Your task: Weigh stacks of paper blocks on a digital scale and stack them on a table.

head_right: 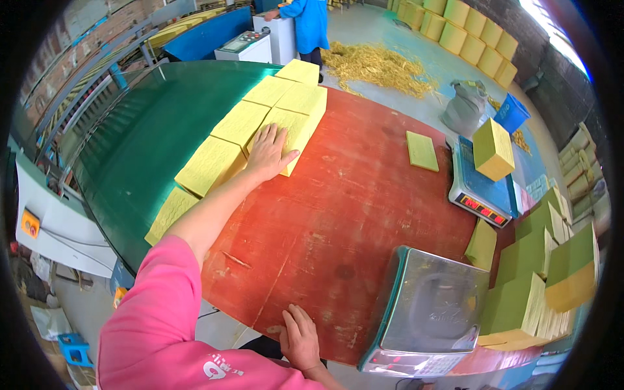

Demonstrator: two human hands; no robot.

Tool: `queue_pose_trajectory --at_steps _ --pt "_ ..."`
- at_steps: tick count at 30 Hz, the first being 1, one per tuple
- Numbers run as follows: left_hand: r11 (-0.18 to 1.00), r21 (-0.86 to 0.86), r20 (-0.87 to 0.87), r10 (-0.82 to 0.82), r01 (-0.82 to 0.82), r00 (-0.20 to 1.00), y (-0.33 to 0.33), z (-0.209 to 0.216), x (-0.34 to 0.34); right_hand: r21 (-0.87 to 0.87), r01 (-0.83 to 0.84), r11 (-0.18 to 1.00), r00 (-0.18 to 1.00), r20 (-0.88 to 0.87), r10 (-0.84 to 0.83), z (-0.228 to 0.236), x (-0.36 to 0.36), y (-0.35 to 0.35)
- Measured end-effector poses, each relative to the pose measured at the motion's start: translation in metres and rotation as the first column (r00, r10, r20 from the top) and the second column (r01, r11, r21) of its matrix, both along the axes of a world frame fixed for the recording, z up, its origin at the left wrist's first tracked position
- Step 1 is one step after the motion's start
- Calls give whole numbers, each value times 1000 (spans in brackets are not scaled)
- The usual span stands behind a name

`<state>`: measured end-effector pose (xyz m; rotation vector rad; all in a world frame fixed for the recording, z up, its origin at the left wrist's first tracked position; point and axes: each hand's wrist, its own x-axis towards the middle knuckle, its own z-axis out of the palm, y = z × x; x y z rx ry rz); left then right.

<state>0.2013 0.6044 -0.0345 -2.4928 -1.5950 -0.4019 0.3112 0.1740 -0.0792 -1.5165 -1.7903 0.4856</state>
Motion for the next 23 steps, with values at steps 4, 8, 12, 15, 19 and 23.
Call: queue_pose_trajectory --at_steps 4,8,12,15,19,23 --pt "993 -99 61 -54 60 997 -17 7 44 15 26 1000 997 69 -27 -3 -6 6" --pt "984 -149 27 -91 94 995 -41 45 82 -15 17 1000 994 111 -15 -2 -2 8" --pt "922 -364 226 -48 130 973 34 110 73 -6 44 999 998 51 -44 0 -6 9" --pt "996 85 79 -1 -6 997 131 89 86 -56 106 993 994 -15 -107 4 -11 3" --pt "994 -88 73 69 -63 995 196 40 106 -371 77 925 853 -455 -254 -17 -16 -15" --pt "993 -77 47 92 -89 995 198 -4 106 -73 95 993 995 26 -93 -26 -5 -3"
